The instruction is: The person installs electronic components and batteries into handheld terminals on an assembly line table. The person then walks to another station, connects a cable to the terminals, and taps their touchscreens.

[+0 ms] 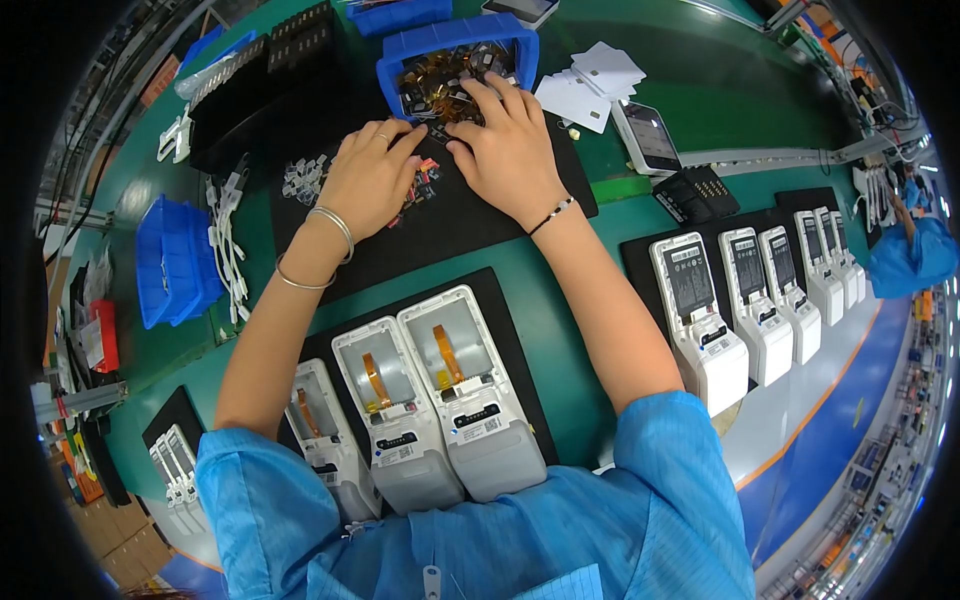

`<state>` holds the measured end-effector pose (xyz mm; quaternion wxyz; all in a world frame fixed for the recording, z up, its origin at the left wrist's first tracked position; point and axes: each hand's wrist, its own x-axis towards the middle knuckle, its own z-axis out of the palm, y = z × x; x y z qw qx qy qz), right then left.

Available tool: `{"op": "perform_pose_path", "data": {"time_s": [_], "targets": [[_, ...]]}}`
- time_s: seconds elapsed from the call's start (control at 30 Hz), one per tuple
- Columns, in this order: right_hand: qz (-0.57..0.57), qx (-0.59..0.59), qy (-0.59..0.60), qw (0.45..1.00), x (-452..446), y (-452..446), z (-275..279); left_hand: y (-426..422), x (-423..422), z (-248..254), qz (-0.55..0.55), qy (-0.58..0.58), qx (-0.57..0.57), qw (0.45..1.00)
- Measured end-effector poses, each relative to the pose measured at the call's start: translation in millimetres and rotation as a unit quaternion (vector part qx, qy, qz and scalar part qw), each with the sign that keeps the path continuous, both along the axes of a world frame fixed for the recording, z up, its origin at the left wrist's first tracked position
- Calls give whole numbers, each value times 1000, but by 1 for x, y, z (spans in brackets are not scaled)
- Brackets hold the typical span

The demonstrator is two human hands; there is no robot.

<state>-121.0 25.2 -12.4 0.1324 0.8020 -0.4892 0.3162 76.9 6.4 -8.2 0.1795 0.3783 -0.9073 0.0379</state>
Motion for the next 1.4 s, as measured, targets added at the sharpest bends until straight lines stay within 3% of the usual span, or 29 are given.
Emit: {"op": "perform_pose_path", "data": {"time_s": [0.3, 0.43, 0.53, 0.93, 1.13, 1.33, 1.4], "targets": [[35, -6, 3, 999, 21, -4, -2, -6, 27, 0, 0, 73, 2, 997], [6, -10, -5, 1000, 23, -3, -1, -28, 31, -6, -16, 119, -49, 992], [3, -31, -16, 999, 34, 0, -3, -37, 30, -8, -21, 137, 104, 985], [11, -19, -23, 999, 44, 0, -10, -15, 39, -3, -30, 165, 114, 979], [0, -21, -1, 1000, 49, -8, -12, -28, 28, -3, -22, 119, 91, 988], [41, 21, -27, 999, 41, 7, -5, -11, 39, 12, -24, 115, 208, 971], [31, -5, -26, 999, 40, -1, -9, -12, 40, 11, -34, 151, 155, 976]]}}
